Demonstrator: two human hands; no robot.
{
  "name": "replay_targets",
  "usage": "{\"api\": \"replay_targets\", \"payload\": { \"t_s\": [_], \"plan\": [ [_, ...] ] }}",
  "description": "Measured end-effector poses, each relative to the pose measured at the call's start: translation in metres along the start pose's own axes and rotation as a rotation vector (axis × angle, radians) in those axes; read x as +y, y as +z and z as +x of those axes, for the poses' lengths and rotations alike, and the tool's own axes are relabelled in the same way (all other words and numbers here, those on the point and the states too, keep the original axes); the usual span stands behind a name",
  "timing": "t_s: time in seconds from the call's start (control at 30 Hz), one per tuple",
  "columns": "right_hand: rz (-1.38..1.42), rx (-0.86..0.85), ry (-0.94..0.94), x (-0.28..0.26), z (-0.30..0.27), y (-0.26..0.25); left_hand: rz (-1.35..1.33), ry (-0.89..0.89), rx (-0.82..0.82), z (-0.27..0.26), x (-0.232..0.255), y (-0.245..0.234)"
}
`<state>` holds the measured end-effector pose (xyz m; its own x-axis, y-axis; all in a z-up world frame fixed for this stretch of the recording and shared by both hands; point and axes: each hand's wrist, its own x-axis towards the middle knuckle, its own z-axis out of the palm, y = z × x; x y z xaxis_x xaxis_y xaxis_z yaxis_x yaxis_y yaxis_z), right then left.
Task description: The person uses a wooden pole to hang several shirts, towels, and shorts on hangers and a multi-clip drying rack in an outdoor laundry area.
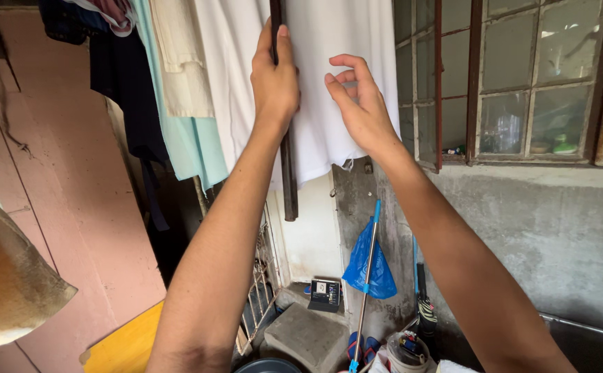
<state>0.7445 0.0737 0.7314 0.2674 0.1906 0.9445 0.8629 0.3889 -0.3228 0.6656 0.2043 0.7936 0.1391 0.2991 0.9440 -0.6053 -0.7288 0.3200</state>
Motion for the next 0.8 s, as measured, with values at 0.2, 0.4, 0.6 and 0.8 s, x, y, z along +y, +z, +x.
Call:
{"api": "replay_targets", "payload": {
  "t_s": [0.2,0.4,0.6,0.8],
  "plan": [
    [0.009,0.052,-0.036,-0.002,-0.015,0.005,-0.096,-0.189,0.034,-0.036,0.010,-0.018],
    [-0.302,0.177,-0.208,0.001,-0.061,0.031,-0.342,-0.409,-0.064,-0.087,0.005,-0.071],
    [-0.428,0.327,-0.352,0.021,-0.111,0.061,-0.131,-0.514,-0.107,-0.172,-0.028,-0.135],
    [-0.652,0.407,-0.309,0.009,-0.191,0.093,0.216,-0.502,-0.103,-0.339,-0.042,-0.225]
  ]
}}
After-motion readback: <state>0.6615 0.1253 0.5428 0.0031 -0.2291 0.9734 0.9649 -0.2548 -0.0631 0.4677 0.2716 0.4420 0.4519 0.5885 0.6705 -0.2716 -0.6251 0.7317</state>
